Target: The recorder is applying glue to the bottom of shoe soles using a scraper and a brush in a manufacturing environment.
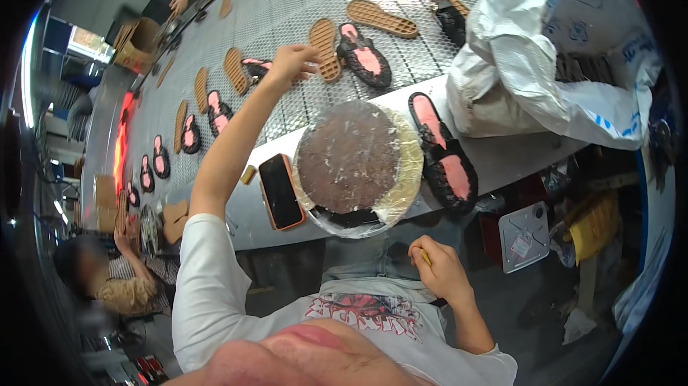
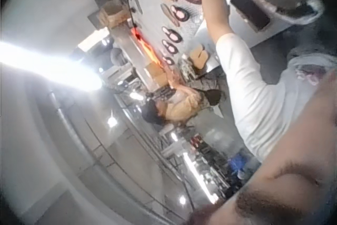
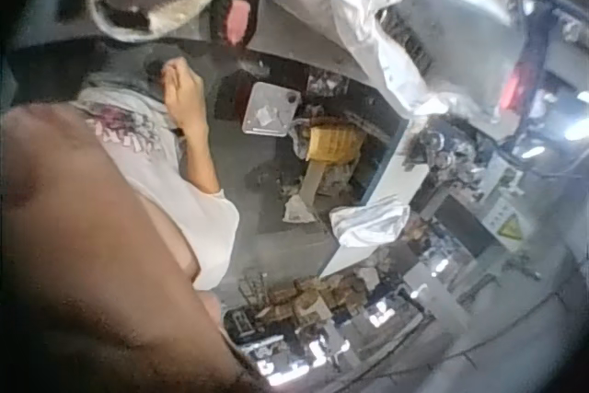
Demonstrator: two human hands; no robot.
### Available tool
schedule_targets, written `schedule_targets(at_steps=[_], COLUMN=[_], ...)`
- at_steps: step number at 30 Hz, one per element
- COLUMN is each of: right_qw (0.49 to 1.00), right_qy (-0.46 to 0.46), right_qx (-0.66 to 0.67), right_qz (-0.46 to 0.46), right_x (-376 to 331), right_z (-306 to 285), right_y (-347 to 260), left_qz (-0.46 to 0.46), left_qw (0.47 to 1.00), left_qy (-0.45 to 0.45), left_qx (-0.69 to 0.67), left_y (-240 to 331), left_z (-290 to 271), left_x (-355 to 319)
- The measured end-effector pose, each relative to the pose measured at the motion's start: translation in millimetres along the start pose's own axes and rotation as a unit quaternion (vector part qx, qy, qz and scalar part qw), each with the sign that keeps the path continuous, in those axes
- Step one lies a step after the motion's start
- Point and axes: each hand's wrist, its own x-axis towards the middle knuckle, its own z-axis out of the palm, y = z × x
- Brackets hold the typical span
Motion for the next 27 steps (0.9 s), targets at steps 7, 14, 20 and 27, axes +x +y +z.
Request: schedule_targets(at_steps=[7,14,20,27], right_qw=[0.997,0.997,0.993,0.969], right_qy=[-0.046,-0.026,-0.084,0.074], right_qx=[-0.06,-0.077,-0.004,-0.024], right_qz=[0.004,-0.013,-0.077,-0.236], right_x=[-9,-23,-18,31], right_z=[3,22,29,63], right_y=[1,-18,-56,-125], left_qz=[0.125,-0.107,0.149,0.309], left_qw=[0.919,0.948,0.933,0.923], left_qy=[0.368,0.21,0.172,0.124], left_qx=[0.07,-0.214,-0.279,-0.192], left_y=[-53,-69,-13,-3], left_z=[-120,-111,-104,-34], left_x=[8,3,-95,-313])
